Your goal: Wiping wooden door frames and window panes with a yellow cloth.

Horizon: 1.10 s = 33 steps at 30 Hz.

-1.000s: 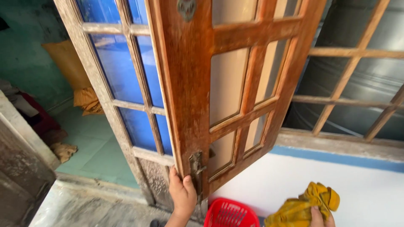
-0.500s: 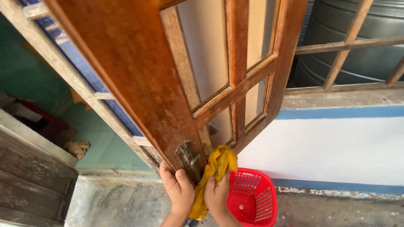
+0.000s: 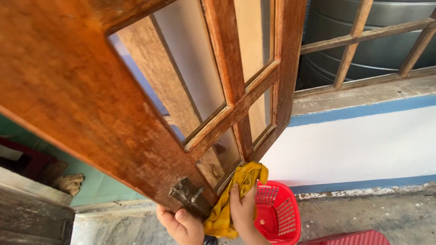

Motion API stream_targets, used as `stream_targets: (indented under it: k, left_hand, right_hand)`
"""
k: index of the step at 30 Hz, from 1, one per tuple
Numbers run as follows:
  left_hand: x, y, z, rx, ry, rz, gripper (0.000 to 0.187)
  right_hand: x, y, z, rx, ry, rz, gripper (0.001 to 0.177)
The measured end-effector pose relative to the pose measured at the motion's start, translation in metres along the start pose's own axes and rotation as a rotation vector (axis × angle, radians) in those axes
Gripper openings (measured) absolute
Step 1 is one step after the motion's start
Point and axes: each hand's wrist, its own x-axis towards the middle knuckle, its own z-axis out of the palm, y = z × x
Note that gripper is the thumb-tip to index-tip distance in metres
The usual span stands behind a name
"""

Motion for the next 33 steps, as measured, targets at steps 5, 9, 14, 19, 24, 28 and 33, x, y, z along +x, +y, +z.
stream_targets:
  k: [5,9,14,19,24,28,33]
  left_hand:
    - [0.014,0.008,0.008,-0.093,0.006,-0.004,0.066]
    - [0.015,0.021,0.021,-0.012,0.086,0.034,0.072]
    - [0.020,0.022,0.044,0.054,0.141,0.091,0.076]
    - [0.013,0.034,0.067,0.189,0.201,0.100,0.076]
    - [0.023,0.059,0.067,0.322,0.256,0.134,0.077]
    - [0.018,0.013,0.012,0.488,0.184,0.144,0.074]
    - [0.010,-0.013,0.002,0.616,0.320,0.187,0.068]
  right_hand:
    - [0.043,0.077,0.021,0.425,-0.007,0.232,0.038]
    - [0.136,0.124,0.003,0.815,0.175,0.559,0.039]
    - [0.200,0.117,-0.022,1.198,0.090,0.592,0.037]
    - [0.212,0.138,-0.027,1.145,-0.030,0.803,0.035]
    - [0.204,0.146,-0.020,1.107,-0.155,1.005,0.039]
    - [0.204,0.146,-0.035,1.030,-0.267,1.169,0.047]
    - [0.260,0.157,-0.083,0.924,-0.525,1.006,0.034]
